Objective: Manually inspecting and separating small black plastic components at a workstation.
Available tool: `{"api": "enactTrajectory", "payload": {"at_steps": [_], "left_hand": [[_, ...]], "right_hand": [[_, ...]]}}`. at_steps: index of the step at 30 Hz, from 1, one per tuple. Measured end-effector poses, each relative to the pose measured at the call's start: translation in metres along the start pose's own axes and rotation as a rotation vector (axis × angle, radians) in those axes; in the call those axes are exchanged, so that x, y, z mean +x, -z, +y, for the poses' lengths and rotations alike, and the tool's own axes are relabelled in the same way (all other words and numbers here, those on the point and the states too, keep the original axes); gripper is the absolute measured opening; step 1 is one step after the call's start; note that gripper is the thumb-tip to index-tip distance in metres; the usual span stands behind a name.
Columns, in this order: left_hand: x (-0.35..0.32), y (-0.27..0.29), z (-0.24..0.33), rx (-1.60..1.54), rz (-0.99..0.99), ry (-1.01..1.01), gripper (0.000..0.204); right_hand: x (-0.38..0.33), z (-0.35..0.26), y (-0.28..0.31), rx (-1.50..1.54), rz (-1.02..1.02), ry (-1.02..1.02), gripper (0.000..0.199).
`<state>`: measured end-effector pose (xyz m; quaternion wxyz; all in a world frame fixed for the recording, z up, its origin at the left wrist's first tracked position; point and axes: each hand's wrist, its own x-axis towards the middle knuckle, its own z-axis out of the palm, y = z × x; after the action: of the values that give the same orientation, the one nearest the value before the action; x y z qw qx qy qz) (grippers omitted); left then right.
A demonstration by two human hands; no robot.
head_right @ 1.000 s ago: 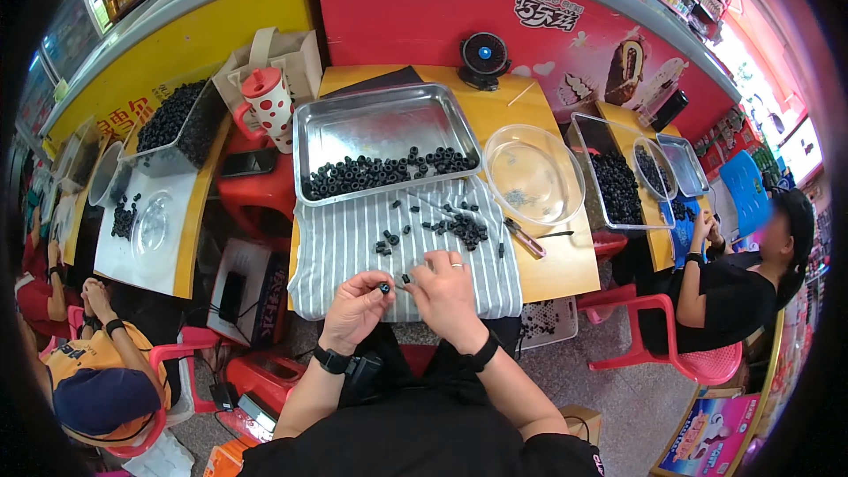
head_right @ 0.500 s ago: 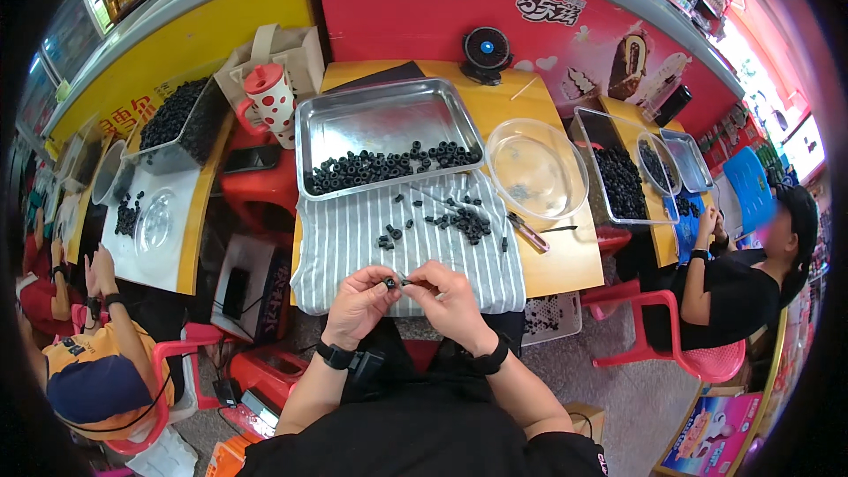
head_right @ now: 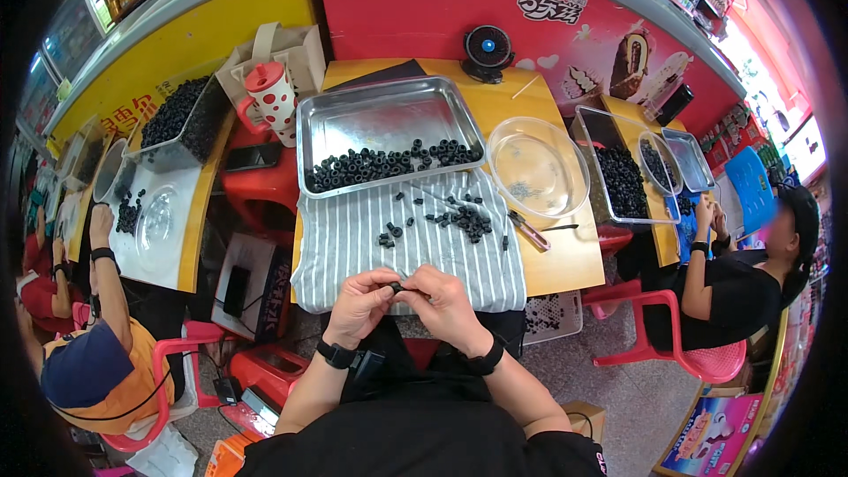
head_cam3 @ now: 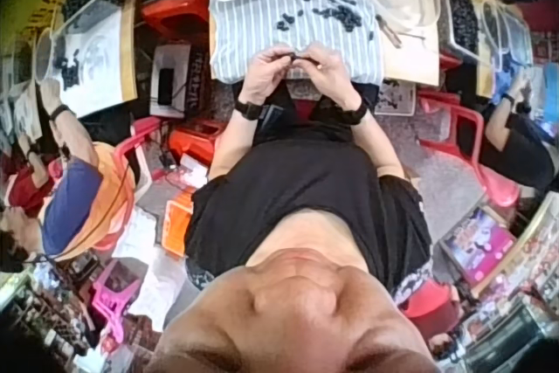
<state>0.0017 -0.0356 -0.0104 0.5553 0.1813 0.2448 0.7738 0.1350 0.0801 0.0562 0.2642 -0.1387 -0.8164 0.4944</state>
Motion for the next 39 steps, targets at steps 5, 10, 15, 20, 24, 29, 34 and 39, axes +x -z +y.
{"api": "enactTrajectory", "payload": {"at_steps": [5, 10, 15, 20, 24, 29, 34, 39], "left_hand": [[0.0007, -0.0018, 0.0007, 0.003, -0.018, -0.006, 0.021], [0.0006, -0.0007, 0.0006, 0.006, -0.031, -0.016, 0.02], [0.0017, -0.0024, 0.0011, 0.011, -0.027, -0.023, 0.02], [0.0023, -0.0037, -0.0004, 0.05, -0.001, -0.039, 0.02], [0.0035, -0.0031, -0.0005, 0.055, 0.002, -0.029, 0.019], [0.0037, -0.0019, -0.0012, 0.045, -0.002, -0.028, 0.019], [0.0044, -0.0017, -0.002, 0.037, 0.005, -0.027, 0.018], [0.005, -0.0033, -0.0016, 0.026, 0.025, -0.011, 0.018]], "right_hand": [[-0.0016, 0.0019, 0.0009, 0.001, 0.001, -0.01, 0.01], [0.0001, 0.0013, 0.0019, -0.047, 0.001, 0.066, 0.01], [0.0004, 0.0029, 0.0016, -0.058, -0.002, 0.089, 0.01], [-0.0006, 0.0082, 0.0036, -0.047, -0.025, 0.073, 0.009], [-0.0007, 0.0081, 0.0053, -0.082, -0.028, 0.101, 0.01], [-0.0001, 0.0068, 0.0062, -0.148, -0.024, 0.158, 0.011], [0.0018, 0.0057, 0.0071, -0.261, -0.029, 0.219, 0.01], [0.003, 0.0057, 0.0072, -0.349, -0.021, 0.275, 0.011]]}}
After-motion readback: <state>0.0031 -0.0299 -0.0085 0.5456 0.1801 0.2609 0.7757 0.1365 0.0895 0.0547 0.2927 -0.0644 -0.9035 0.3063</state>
